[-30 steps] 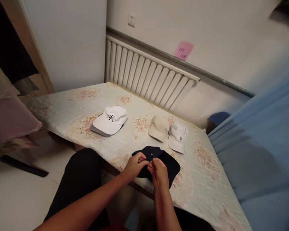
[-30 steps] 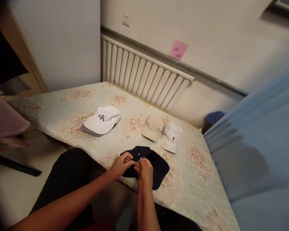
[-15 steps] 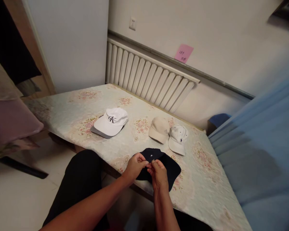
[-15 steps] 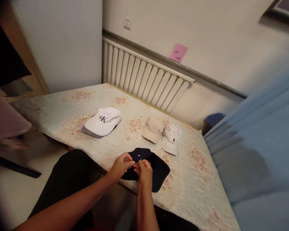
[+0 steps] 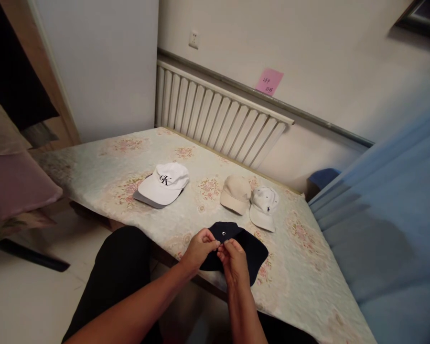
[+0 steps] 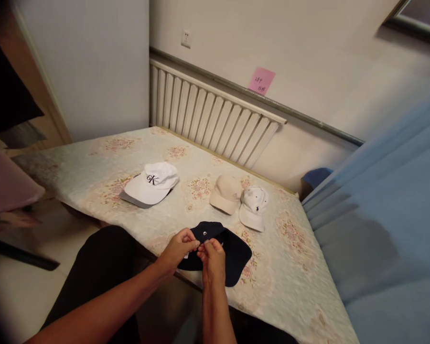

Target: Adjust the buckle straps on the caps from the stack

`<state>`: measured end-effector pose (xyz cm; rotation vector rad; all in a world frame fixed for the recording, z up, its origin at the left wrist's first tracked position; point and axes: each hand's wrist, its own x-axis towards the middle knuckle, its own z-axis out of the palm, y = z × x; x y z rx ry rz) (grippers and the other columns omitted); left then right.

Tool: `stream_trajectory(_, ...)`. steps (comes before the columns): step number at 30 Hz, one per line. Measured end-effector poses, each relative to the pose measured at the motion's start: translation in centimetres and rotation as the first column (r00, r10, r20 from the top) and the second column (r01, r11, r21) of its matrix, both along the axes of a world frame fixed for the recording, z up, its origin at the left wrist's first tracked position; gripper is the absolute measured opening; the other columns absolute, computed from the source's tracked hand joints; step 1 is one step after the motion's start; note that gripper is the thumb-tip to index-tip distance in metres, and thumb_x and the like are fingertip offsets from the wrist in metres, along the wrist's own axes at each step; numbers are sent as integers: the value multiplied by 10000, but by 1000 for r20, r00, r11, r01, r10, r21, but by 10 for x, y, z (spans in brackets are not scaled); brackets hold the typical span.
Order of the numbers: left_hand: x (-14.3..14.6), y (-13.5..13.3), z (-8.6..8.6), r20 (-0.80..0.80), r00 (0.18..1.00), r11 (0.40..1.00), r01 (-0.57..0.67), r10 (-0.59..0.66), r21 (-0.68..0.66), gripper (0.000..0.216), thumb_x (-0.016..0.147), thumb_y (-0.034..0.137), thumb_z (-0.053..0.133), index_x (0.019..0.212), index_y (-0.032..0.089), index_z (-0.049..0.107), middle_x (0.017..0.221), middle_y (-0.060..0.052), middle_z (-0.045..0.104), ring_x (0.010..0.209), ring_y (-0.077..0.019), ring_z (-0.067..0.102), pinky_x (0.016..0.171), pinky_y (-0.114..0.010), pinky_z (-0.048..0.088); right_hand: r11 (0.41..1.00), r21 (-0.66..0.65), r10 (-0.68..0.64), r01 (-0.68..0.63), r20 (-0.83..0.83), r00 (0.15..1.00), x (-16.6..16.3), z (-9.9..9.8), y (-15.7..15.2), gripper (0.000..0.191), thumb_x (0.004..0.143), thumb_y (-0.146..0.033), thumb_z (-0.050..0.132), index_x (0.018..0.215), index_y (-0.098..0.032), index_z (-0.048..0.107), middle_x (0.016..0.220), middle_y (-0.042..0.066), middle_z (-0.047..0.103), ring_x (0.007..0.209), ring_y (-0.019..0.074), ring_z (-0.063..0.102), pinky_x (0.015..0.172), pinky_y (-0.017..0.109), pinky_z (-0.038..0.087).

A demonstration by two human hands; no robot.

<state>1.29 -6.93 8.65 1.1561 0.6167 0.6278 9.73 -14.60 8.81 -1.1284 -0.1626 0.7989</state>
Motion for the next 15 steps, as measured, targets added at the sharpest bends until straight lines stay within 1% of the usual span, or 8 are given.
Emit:
stream_trajectory(5,0,2,-1,54,998,999,-10,12,-32,199,654,257,641,744,183,480,556,76,506,546,-80,496,563,-205,354,999,48,12,-9,-64,998,0,-1,1,288,575,-254,780,749,-186,560,586,-23,634,537,101,594,518,201,460)
stream_trajectory(8,-1,3,-2,55,998,998,-39,42,-56,257,640,254,649,824,196,480,530,98,477,520,-84,501,557,-209,362,997,71,6,0,-83,997,1,0,1,283,578,-224,774,768,-197,567,603,-46,621,531,94,584,521,202,459)
stream_trajectory(10,-2,3,-2,60,997,997,-35,38,-64,278,641,256,649,850,199,474,523,106,466,510,-83,500,555,-209,366,996,93,13,-5,-80,997,3,0,1,274,582,-202,758,793,-204,582,660,-46,631,565,99,593,538,211,466)
stream_trajectory(13,-3,3,-2,71,997,998,0,4,-64,277,653,253,646,868,194,481,532,101,475,515,-79,497,560,-209,370,978,188,98,-85,-61,993,6,0,2,269,604,-175,712,852,-212,617,797,-15,665,675,129,616,600,248,486)
stream_trajectory(15,-4,4,-2,70,997,998,21,-16,-64,276,665,250,637,898,187,502,539,96,479,515,-75,490,555,-205,365,960,248,147,-130,-54,988,8,0,4,273,614,-153,684,875,-218,634,826,-9,668,703,135,612,627,260,485)
